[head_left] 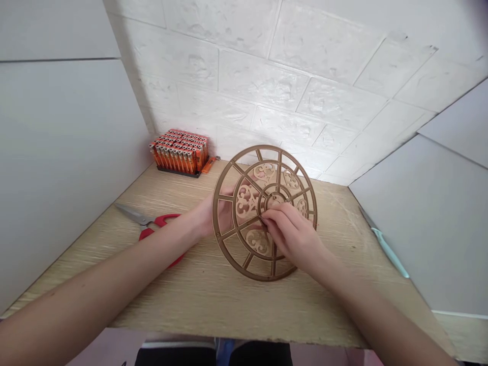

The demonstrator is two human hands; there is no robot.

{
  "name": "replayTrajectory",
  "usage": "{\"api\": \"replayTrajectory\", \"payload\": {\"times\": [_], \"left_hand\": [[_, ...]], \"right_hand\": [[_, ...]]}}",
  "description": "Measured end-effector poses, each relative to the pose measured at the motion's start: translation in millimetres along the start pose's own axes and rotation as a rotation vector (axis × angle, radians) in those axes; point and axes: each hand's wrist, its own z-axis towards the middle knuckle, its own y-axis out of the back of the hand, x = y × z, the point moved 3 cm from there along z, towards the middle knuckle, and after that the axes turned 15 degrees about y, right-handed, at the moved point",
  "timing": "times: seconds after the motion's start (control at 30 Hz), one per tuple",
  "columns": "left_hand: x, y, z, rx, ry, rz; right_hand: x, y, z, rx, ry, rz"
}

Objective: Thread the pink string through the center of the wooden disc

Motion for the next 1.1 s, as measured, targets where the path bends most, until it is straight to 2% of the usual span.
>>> {"api": "replayTrajectory", "payload": {"times": [0.17, 0.33, 0.4, 0.73, 1.1], "left_hand": [[4, -2.5, 0, 0.011, 0.035, -0.058], [8, -8.3, 2, 0.232, 0.089, -0.177], [8, -9.3, 1, 0.262, 0.096, -0.201], [10, -15.7, 2, 0.275, 0.062, -0.242], [12, -11.7, 9, 0.230, 0.053, -0.262]], "right_hand": [[-1, 3, 1, 0.007, -0.014, -0.018], [-3, 1, 0, -0.020, -0.022, 0.015], [-4, 0, -1, -0.036, -0.022, 0.032], [-4, -1, 1, -0.029, 0.010, 0.040], [-3, -7, -6, 0.024, -0.054, 0.142]]}}
